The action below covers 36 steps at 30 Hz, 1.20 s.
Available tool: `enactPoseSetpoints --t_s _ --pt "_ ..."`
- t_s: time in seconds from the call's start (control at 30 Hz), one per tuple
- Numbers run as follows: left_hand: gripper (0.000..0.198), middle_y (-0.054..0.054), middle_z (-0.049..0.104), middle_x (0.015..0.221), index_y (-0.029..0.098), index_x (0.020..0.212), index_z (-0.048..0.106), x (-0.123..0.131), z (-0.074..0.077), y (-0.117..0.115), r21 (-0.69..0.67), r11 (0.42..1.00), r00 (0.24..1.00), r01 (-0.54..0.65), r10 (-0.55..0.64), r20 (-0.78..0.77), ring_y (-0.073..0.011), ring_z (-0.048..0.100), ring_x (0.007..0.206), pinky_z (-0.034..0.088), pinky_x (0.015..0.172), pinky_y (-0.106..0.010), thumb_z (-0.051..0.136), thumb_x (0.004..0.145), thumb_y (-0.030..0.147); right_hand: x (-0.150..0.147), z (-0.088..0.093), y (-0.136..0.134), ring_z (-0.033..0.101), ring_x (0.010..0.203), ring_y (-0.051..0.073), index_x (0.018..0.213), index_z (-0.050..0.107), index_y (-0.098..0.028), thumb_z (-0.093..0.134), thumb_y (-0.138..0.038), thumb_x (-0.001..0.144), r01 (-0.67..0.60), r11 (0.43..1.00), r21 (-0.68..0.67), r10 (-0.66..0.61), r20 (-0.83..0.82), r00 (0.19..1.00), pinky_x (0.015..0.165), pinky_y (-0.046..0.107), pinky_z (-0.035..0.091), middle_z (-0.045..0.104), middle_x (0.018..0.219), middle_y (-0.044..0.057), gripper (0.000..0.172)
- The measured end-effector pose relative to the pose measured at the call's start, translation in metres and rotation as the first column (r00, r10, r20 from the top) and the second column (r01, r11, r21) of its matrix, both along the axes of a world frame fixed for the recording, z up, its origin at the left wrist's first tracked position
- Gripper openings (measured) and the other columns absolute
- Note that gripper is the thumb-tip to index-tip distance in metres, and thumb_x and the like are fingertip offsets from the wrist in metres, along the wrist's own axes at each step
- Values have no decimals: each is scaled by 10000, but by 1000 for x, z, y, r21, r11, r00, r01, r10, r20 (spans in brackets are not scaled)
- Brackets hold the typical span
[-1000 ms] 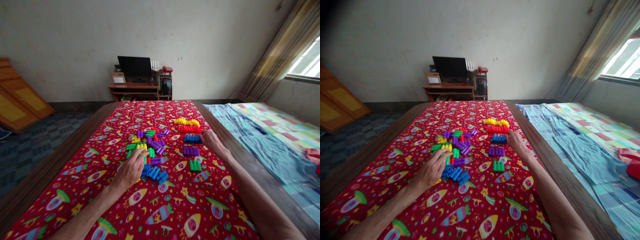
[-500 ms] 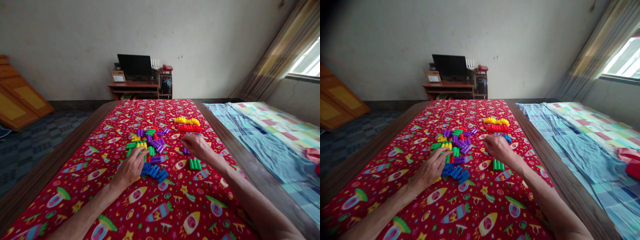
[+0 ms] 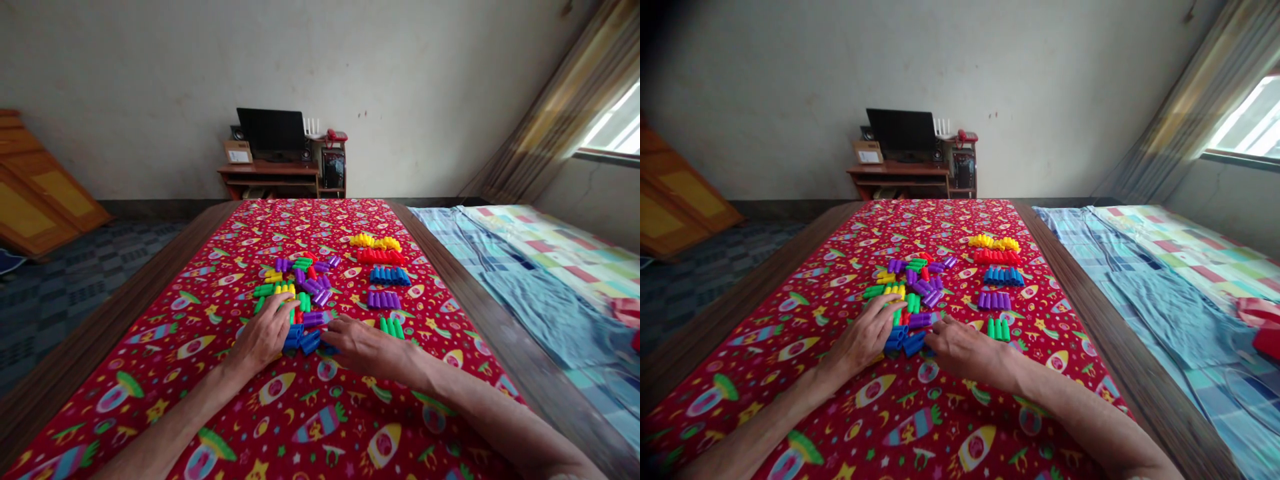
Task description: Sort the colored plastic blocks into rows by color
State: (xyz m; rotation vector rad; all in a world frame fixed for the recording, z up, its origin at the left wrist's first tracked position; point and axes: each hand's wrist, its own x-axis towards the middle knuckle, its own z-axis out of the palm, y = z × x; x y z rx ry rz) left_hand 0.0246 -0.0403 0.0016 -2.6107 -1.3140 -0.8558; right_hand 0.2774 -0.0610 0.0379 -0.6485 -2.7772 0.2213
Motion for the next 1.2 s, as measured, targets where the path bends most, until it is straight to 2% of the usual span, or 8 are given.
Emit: enactPoseSetpoints --t_s 0.17,0.3,0.47,0.67,0.9,1.03,1.13,1.2 --pt "342 -120 564 1228 172 1221 557 0 2 -1 -17 1000 1000 11 -11 -6 -252 550 1188 488 1025 -427 312 983 179 32 40 27 565 773 149 952 640 -143 524 -282 954 280 960 2 -271 -235 933 701 266 417 654 857 65 181" --pt "348 -130 572 1214 156 1208 571 1 4 -1 -9 1000 1000 7 -7 -2 -259 560 1174 502 1007 -426 314 975 169 90 55 60 510 603 117 852 679 -139 552 -338 919 675 737 -22 -667 -182 722 600 250 333 619 684 21 246" --pt "351 -131 575 1208 151 1204 570 1 3 0 15 1000 1000 13 -13 -12 -251 573 1153 506 1003 -417 304 975 163 154 20 94 487 566 123 697 691 -123 577 -330 864 874 486 11 -874 37 485 542 255 265 574 587 26 290" --pt "353 -126 571 1217 165 1217 567 0 0 1 20 1000 1000 15 -15 -1 -255 563 1167 503 1008 -424 310 975 169 167 -8 101 486 540 128 704 671 -131 483 -346 937 876 482 35 -868 157 471 542 256 281 569 580 32 369" --pt "357 -120 581 1202 167 1209 582 1 3 1 13 1000 1000 20 -20 12 -245 576 1146 508 1005 -408 320 966 157 146 23 85 500 557 139 656 618 -149 447 -292 966 899 416 140 -907 137 398 530 281 217 582 616 66 382" --pt "355 -137 581 1201 140 1202 580 0 2 0 17 1000 1000 17 -17 -4 -259 568 1155 507 1005 -426 312 969 155 97 43 61 476 549 114 709 617 -146 429 -196 956 766 638 76 -762 -83 643 549 268 249 576 615 33 315" --pt "353 -135 577 1212 149 1207 575 0 1 0 -3 1000 1000 14 -14 3 -264 558 1175 500 1012 -442 308 978 179 42 38 34 521 622 113 804 621 -149 436 -181 963 425 904 46 -411 -178 894 592 244 333 618 713 35 246" --pt "360 -132 575 1220 161 1214 574 0 1 0 -12 1000 1000 14 -13 6 -264 554 1187 493 1021 -449 302 981 194 8 25 15 525 647 124 822 602 -160 420 -166 975 217 971 100 -205 -119 971 619 256 376 621 745 35 238"
